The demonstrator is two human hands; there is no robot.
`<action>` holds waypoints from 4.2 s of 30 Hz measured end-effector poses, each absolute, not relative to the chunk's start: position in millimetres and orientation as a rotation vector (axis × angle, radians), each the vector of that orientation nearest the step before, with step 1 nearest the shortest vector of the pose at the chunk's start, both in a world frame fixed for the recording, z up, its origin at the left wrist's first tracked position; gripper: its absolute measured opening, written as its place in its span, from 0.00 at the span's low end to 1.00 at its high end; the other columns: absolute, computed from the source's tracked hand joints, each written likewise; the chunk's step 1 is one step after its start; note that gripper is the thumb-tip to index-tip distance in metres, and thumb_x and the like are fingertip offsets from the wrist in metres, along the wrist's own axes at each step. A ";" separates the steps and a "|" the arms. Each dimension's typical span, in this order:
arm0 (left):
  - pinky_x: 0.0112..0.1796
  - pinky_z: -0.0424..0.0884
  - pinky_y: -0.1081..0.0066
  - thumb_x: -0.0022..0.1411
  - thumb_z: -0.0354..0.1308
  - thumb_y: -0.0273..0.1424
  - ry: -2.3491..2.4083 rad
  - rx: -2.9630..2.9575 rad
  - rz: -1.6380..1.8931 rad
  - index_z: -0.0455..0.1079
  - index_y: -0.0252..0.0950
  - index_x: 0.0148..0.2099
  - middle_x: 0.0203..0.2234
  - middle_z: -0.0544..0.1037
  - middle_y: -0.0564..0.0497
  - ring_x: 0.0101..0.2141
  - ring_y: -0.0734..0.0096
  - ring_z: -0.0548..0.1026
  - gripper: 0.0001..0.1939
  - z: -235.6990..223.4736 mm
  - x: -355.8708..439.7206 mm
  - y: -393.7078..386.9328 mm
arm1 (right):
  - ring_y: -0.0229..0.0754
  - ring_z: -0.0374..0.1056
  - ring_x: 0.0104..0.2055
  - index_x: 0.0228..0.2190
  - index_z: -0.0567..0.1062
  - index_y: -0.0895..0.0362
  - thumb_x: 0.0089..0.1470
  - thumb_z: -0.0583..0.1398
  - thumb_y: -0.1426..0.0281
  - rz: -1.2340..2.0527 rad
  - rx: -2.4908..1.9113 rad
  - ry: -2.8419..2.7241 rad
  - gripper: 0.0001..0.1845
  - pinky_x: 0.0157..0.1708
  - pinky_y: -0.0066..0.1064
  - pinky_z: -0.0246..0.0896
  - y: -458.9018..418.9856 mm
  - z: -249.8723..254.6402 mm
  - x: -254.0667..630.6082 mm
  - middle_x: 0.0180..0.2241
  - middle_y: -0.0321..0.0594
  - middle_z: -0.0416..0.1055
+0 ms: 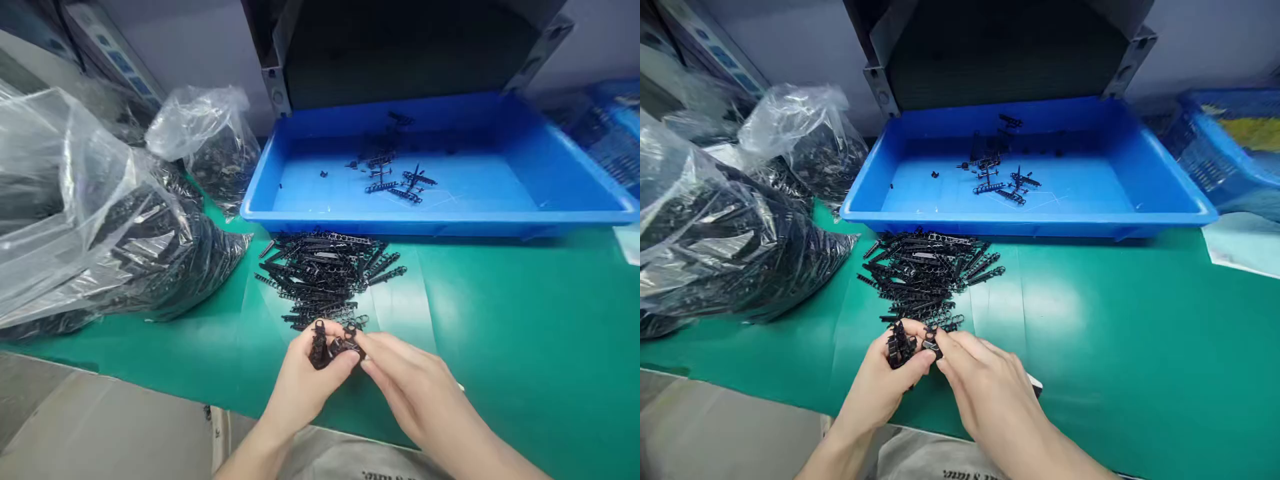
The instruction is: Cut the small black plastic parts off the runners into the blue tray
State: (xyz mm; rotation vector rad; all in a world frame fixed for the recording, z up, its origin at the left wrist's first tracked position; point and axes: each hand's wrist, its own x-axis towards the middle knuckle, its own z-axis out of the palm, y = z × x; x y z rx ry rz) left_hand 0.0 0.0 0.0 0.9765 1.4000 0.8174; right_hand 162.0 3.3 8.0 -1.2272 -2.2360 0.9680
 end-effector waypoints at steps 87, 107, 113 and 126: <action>0.24 0.62 0.78 0.52 0.59 0.30 1.299 0.908 0.814 0.69 0.36 0.35 0.25 0.72 0.54 0.26 0.74 0.66 0.06 2.9 8.5 -4.5 | 0.43 0.67 0.34 0.51 0.65 0.56 0.58 0.47 0.73 0.956 -1.240 -2.322 0.19 0.23 0.31 0.62 4.8 14.2 176.4 0.33 0.40 0.73; 0.29 0.65 0.78 0.52 0.59 0.28 1.267 0.914 0.846 0.69 0.37 0.34 0.26 0.73 0.55 0.28 0.75 0.68 0.05 1.5 10.2 -3.3 | 0.43 0.66 0.31 0.48 0.67 0.58 0.59 0.47 0.72 0.997 -1.211 -2.236 0.18 0.24 0.32 0.62 2.1 11.2 175.1 0.30 0.40 0.72; 0.31 0.66 0.76 0.52 0.57 0.27 1.318 0.988 0.829 0.68 0.37 0.33 0.25 0.72 0.55 0.28 0.74 0.67 0.04 6.8 11.2 -2.0 | 0.42 0.66 0.32 0.48 0.67 0.58 0.59 0.47 0.73 0.962 -1.252 -2.228 0.18 0.24 0.31 0.62 1.1 11.4 172.9 0.31 0.41 0.72; 0.23 0.59 0.77 0.50 0.55 0.30 1.464 0.866 1.009 0.65 0.35 0.28 0.18 0.65 0.58 0.21 0.78 0.61 0.03 7.6 27.0 -9.6 | 0.42 0.67 0.31 0.47 0.65 0.58 0.59 0.48 0.74 0.706 -1.199 -2.168 0.15 0.23 0.30 0.62 -3.4 -1.6 165.6 0.33 0.42 0.73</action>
